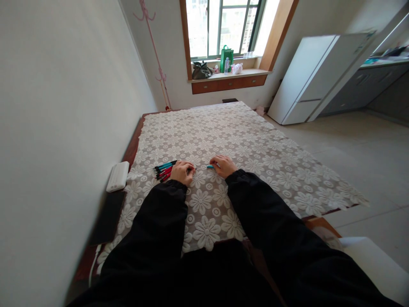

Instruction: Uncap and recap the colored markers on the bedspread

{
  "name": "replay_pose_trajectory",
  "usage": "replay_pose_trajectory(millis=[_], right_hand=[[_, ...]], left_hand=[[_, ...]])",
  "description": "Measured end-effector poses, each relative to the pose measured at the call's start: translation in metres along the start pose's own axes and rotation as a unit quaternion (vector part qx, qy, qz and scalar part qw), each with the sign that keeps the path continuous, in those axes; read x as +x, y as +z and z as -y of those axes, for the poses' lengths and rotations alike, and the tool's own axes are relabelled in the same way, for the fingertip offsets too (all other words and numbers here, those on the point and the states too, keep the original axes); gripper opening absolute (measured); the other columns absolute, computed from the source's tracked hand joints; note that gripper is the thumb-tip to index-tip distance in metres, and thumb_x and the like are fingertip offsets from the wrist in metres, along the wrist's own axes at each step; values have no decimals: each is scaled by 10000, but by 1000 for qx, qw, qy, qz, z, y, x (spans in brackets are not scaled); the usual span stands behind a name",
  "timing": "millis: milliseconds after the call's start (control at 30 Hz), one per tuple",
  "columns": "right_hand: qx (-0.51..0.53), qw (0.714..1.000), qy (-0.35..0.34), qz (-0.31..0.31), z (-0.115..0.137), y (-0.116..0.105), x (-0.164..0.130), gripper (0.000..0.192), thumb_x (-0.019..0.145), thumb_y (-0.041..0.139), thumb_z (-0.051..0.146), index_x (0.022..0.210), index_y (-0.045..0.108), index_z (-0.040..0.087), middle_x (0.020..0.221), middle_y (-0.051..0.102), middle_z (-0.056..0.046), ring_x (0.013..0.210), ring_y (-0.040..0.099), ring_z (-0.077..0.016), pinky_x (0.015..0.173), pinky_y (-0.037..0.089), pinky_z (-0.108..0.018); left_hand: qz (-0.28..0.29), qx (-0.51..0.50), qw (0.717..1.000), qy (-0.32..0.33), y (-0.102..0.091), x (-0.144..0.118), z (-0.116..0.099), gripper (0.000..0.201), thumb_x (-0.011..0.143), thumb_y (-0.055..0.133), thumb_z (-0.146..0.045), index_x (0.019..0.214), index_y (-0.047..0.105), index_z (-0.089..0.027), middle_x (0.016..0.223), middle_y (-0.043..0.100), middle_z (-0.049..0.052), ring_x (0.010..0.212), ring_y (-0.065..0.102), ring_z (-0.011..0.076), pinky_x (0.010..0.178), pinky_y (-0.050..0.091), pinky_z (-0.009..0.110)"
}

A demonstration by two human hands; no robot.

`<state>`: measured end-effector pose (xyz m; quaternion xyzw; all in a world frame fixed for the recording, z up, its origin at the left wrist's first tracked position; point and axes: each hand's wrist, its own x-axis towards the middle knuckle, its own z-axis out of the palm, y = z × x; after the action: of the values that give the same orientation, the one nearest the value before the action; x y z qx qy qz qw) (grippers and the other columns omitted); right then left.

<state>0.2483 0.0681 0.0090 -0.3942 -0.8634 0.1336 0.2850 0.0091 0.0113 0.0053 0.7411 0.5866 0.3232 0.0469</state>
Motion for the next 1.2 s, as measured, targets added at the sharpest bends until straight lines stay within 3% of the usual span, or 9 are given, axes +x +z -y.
replay_pose_trajectory(millis=[267, 500, 733, 933, 1200], right_hand=[[43, 999, -24, 13, 1, 3, 1, 167, 900, 522, 107, 926, 656, 203, 939, 685, -47, 893, 598, -174, 846, 442, -287], [30, 997, -35, 59, -4, 2, 1, 166, 831, 593, 90, 923, 671, 204, 860, 678, -26, 860, 584, -175, 836, 433, -288], [34, 997, -39, 49, -4, 0, 1, 137, 836, 610, 117, 915, 678, 205, 845, 682, -26, 850, 582, -176, 830, 435, -294], [95, 995, 15, -25, 0, 2, 2, 107, 832, 612, 154, 911, 665, 202, 835, 669, -18, 808, 590, -156, 788, 447, -279], [173, 981, 87, -8, 7, 7, 1, 93, 795, 640, 192, 883, 665, 207, 797, 680, 19, 638, 568, -105, 668, 441, -242]], left_hand=[[8, -9, 1000, 13, 1, 0, 2, 90, 824, 645, -260, 803, 726, -227, 996, 746, 39, 1044, 597, 245, 980, 474, 424], [38, 1, 999, 23, 0, 0, 2, 74, 802, 663, -252, 800, 733, -229, 1035, 742, 35, 1074, 586, 254, 987, 471, 433], [43, -3, 999, 29, 0, 0, 1, 59, 800, 654, -229, 805, 712, -224, 1045, 737, 37, 1074, 592, 252, 991, 466, 428], [26, -15, 999, 17, 2, 1, 3, 67, 850, 599, -218, 869, 663, -224, 1047, 729, 48, 1087, 592, 249, 992, 458, 418], [17, 1, 1000, -6, 3, 2, 8, 103, 864, 548, -191, 915, 637, -203, 1000, 699, 80, 1052, 590, 263, 963, 466, 406]])
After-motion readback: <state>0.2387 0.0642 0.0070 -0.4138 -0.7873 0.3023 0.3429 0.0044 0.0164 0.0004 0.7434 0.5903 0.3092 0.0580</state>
